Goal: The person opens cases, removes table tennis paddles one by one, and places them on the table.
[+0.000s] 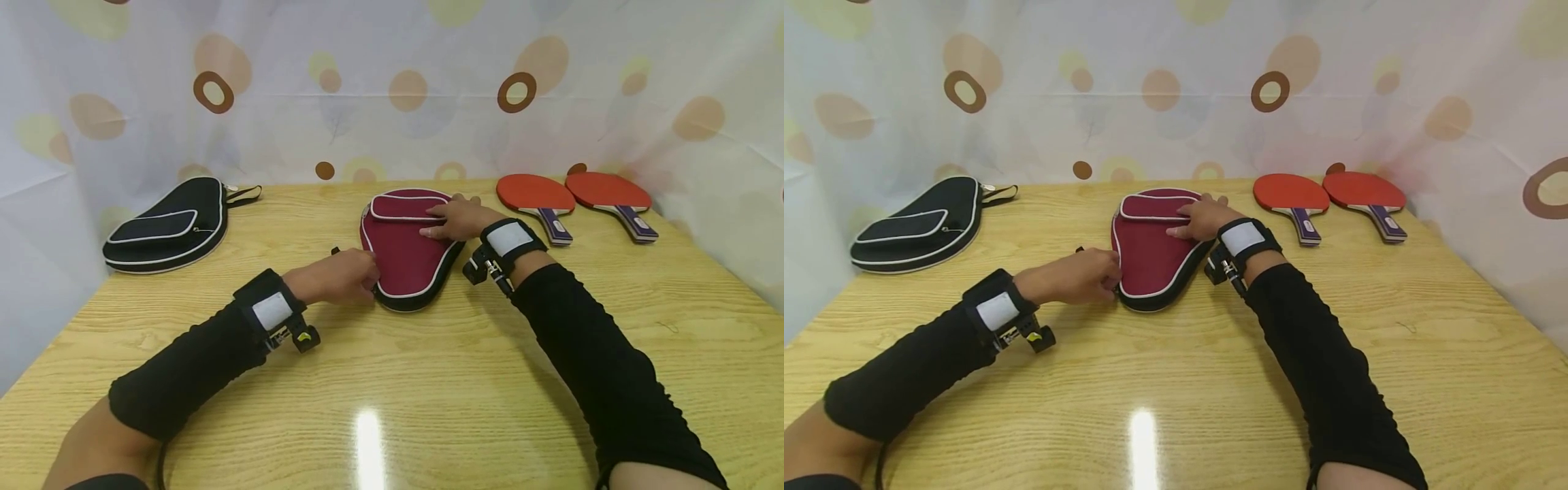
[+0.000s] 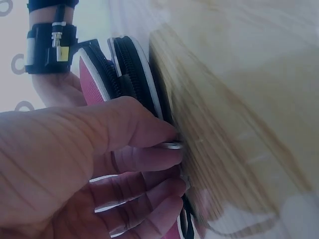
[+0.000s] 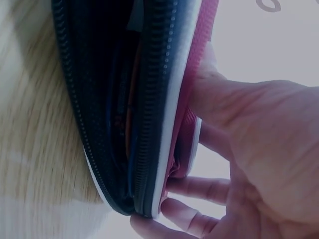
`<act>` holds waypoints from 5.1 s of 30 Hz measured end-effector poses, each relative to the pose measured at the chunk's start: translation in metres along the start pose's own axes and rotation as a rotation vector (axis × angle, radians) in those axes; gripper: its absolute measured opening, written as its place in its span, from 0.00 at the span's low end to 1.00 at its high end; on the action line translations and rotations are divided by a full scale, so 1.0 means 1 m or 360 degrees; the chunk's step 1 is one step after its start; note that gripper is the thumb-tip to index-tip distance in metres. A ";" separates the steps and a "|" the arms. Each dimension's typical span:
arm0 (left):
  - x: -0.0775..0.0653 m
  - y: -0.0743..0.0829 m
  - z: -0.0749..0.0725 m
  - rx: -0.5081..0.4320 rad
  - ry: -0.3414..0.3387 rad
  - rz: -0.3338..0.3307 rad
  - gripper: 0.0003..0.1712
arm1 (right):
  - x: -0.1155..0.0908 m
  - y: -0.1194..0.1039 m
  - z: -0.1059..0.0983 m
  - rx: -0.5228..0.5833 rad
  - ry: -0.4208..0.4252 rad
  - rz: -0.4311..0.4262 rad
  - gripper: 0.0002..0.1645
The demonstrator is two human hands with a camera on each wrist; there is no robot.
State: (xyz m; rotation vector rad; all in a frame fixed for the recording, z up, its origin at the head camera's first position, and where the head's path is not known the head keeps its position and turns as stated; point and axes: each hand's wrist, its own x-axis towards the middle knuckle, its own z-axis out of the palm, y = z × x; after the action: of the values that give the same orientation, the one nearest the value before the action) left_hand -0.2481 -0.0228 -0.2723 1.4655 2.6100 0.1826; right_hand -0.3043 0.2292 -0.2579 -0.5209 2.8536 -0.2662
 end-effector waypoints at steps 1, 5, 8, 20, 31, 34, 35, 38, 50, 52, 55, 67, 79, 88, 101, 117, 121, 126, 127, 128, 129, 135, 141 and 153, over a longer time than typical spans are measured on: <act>0.000 0.001 0.000 -0.0003 -0.0009 -0.0013 0.21 | 0.001 0.001 0.000 0.0006 -0.0003 -0.0006 0.38; 0.001 0.003 0.001 -0.0002 -0.0017 -0.0010 0.20 | 0.004 0.003 0.000 0.0036 -0.0018 -0.0012 0.37; 0.002 0.004 0.000 0.0001 -0.0017 -0.0002 0.19 | 0.006 0.005 0.000 0.0067 -0.0024 -0.0018 0.37; 0.000 0.003 0.002 -0.0087 -0.0038 -0.0059 0.15 | 0.001 0.002 0.003 0.0099 0.0072 -0.0008 0.36; -0.004 0.005 -0.005 -0.0207 -0.0105 -0.0224 0.11 | -0.013 -0.016 0.006 0.0714 0.0386 0.0384 0.42; -0.006 0.008 -0.008 -0.0273 -0.0108 -0.0256 0.13 | -0.015 -0.019 0.001 0.0740 0.0462 0.0459 0.44; -0.007 0.009 -0.009 -0.0309 -0.0095 -0.0279 0.13 | -0.016 -0.021 0.000 0.0737 0.0492 0.0466 0.44; -0.008 0.014 -0.014 -0.0436 0.0027 -0.0358 0.17 | -0.018 -0.029 -0.007 0.0749 0.0612 0.0424 0.45; -0.007 0.029 -0.029 -0.0674 0.0765 -0.0565 0.48 | -0.029 -0.091 -0.030 0.1011 0.0704 -0.0085 0.43; -0.008 0.028 -0.031 -0.0642 0.0823 -0.0589 0.50 | -0.027 -0.097 -0.028 0.1055 0.0635 -0.0205 0.39; -0.012 0.026 -0.035 -0.0594 0.0922 -0.0624 0.50 | -0.022 -0.103 -0.022 0.1091 0.0522 -0.0397 0.33; -0.045 -0.003 -0.048 -0.0406 0.0956 -0.0978 0.46 | -0.008 -0.116 0.014 0.0549 0.0046 -0.0661 0.28; -0.055 -0.046 -0.033 -0.0095 -0.0065 -0.1256 0.48 | -0.003 -0.109 0.036 0.0228 -0.0165 -0.0743 0.26; -0.037 -0.049 -0.022 -0.0016 -0.0302 -0.1012 0.60 | -0.020 -0.099 0.027 0.0167 0.0262 -0.0374 0.27; -0.019 -0.042 -0.017 -0.0087 -0.0394 -0.1130 0.63 | -0.040 -0.049 0.023 0.0079 0.0183 0.0316 0.29; -0.008 -0.029 -0.012 -0.0101 -0.0442 -0.1207 0.64 | -0.026 -0.044 0.024 0.0286 0.0201 0.0280 0.20; -0.008 -0.030 -0.011 -0.0110 -0.0449 -0.1209 0.63 | -0.026 -0.042 0.026 0.0240 0.0257 0.0230 0.17; -0.009 -0.028 -0.010 -0.0112 -0.0431 -0.1213 0.63 | -0.030 -0.032 0.025 0.0158 0.0368 0.0117 0.18; -0.009 -0.028 -0.010 -0.0110 -0.0426 -0.1211 0.63 | -0.032 -0.028 0.024 0.0153 0.0388 0.0102 0.19; -0.009 -0.028 -0.010 -0.0110 -0.0424 -0.1212 0.63 | -0.034 -0.025 0.023 0.0160 0.0402 0.0093 0.19; -0.009 -0.028 -0.009 -0.0110 -0.0422 -0.1210 0.64 | -0.037 -0.021 0.022 0.0167 0.0411 0.0085 0.19; -0.010 -0.028 -0.009 -0.0124 -0.0412 -0.1216 0.63 | -0.068 0.003 0.007 0.0165 0.0497 0.0019 0.10; -0.012 -0.028 -0.010 -0.0130 -0.0407 -0.1213 0.63 | -0.115 0.031 -0.016 0.0086 0.0597 0.0074 0.27; -0.010 -0.030 -0.013 -0.0098 -0.0409 -0.1182 0.63 | -0.189 0.095 -0.026 -0.0099 0.0576 0.0279 0.33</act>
State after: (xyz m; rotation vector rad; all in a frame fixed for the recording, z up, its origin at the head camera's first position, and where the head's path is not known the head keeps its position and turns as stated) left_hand -0.2705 -0.0470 -0.2641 0.3932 2.6878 -0.0128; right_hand -0.1699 0.3891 -0.2179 -0.2505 3.2426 -0.2643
